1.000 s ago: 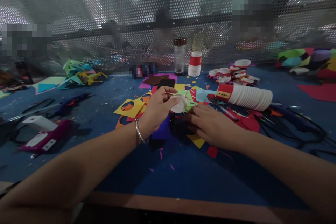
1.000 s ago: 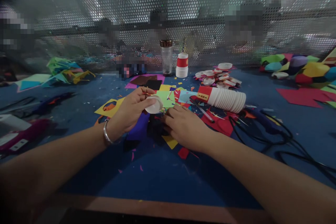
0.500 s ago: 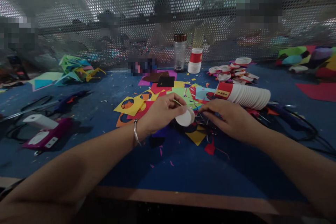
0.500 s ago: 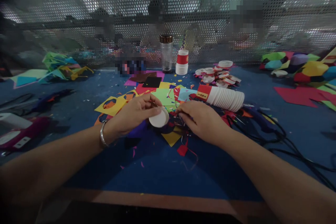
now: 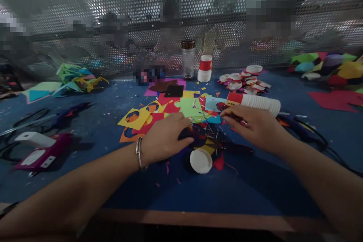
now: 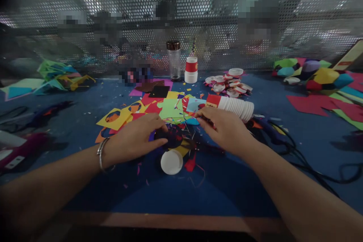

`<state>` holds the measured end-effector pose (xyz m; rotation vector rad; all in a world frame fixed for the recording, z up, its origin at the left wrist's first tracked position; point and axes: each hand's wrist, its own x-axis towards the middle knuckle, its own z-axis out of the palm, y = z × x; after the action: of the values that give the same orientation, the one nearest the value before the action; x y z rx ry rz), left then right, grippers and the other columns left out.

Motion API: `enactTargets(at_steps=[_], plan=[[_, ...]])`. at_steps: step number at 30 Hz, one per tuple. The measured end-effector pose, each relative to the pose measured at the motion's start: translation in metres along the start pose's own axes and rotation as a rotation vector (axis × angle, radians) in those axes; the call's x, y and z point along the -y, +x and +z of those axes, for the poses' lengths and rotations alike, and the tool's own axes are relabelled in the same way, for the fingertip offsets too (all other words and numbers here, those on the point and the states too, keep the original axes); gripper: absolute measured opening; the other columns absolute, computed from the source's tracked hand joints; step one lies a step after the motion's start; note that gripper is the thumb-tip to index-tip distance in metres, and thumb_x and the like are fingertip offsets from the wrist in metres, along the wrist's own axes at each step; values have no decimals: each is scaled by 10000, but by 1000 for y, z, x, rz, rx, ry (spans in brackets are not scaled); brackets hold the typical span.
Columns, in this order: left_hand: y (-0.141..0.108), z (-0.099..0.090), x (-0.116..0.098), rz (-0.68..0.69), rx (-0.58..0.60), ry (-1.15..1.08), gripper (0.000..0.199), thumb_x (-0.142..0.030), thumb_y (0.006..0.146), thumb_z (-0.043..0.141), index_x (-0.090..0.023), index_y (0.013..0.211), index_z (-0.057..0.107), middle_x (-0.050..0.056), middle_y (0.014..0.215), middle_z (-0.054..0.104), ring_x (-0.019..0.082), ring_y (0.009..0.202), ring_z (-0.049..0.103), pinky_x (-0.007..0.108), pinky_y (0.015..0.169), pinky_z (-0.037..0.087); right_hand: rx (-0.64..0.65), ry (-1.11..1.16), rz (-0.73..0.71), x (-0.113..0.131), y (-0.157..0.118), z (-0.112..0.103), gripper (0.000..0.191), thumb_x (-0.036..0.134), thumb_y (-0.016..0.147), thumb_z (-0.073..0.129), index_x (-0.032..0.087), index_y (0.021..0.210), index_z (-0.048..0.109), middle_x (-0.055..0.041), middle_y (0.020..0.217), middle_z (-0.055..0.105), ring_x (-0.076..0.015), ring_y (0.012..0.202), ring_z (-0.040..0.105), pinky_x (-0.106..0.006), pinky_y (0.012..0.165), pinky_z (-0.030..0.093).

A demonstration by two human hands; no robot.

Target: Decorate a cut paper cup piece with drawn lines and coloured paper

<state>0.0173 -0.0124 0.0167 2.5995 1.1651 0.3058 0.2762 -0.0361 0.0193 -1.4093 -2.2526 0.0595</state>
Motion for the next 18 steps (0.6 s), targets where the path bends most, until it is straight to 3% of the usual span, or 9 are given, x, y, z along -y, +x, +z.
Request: enactTargets(at_steps=[5,7,10,15,18], plan=[[0,-1,2,-46,184,19,292,-442,845,674,-189,982,623,97,1067,645,272,980,608,376,806,469,-47,-61,145,-9,0,-15,248,341,946,474,200,953,678,-67,853,749,-200,698,666,-306,638,479],[0,-1,1,-47,202,22,266,-424,854,662,-191,972,613,93,1064,644,262,975,610,366,803,465,-22,-72,247,-13,-1,-24,232,328,936,483,194,944,672,-64,793,732,-189,648,638,-303,627,464],[-1,-1,2,-52,204,42,306,-441,853,658,-188,1015,600,103,1082,646,274,989,614,365,794,470,37,-62,402,-18,-7,-38,188,297,921,515,180,940,661,-94,834,744,-209,737,670,-318,708,477],[0,-3,11,-44,206,14,415,-470,815,690,-170,1088,605,136,1165,637,313,1043,617,387,819,480,-67,-197,790,-23,-24,-62,58,201,837,577,206,837,635,-117,837,748,-234,752,670,-349,728,468],[1,-2,15,-39,207,7,403,-459,806,698,-175,1080,616,137,1162,642,304,1021,629,367,801,477,-72,-253,914,-31,-44,-73,97,244,853,590,233,764,625,-115,775,743,-239,731,680,-354,688,465]])
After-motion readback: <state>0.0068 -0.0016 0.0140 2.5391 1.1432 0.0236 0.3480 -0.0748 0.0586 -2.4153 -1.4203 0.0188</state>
